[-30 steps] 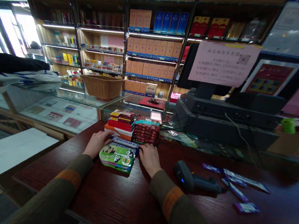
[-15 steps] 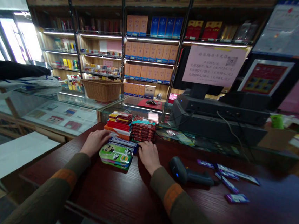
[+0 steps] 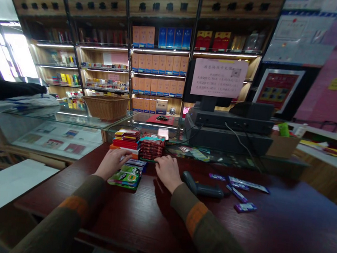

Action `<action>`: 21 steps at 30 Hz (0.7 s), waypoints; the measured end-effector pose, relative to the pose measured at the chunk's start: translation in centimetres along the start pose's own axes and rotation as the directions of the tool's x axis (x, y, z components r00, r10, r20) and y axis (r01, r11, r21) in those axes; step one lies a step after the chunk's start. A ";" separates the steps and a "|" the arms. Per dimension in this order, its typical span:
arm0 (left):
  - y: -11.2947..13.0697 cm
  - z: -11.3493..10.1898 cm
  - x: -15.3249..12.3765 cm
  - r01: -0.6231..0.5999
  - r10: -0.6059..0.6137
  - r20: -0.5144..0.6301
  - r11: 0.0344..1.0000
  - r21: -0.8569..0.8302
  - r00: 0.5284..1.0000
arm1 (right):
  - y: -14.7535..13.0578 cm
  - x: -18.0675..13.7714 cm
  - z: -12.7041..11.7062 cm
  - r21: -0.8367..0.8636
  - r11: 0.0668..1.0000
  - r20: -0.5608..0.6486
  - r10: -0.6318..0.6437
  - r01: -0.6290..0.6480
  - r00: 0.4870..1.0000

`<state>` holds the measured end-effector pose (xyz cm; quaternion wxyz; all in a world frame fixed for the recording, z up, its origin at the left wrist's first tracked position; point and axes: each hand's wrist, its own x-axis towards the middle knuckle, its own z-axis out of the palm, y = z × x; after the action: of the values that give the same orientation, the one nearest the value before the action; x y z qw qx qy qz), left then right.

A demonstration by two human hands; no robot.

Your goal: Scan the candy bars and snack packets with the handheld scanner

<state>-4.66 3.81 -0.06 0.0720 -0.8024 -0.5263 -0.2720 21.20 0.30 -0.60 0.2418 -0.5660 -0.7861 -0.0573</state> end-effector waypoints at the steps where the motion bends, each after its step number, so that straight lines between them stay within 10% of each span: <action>1: 0.6 0.1 0.2 -0.018 0.018 -0.002 1.000 -0.022 1.000 | 0.4 -0.1 -0.3 -0.002 1.000 -0.006 0.003 -0.003 1.000; 21: 11.9 4.5 5.7 -0.242 0.245 0.016 0.963 -0.121 0.969 | 11.2 -4.0 -4.9 -0.038 0.987 -0.087 0.155 -0.158 0.984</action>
<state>9.13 5.03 1.13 0.0495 -0.8679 -0.4077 -0.2794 34.01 -0.96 -0.14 0.2656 -0.6284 -0.7268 -0.0795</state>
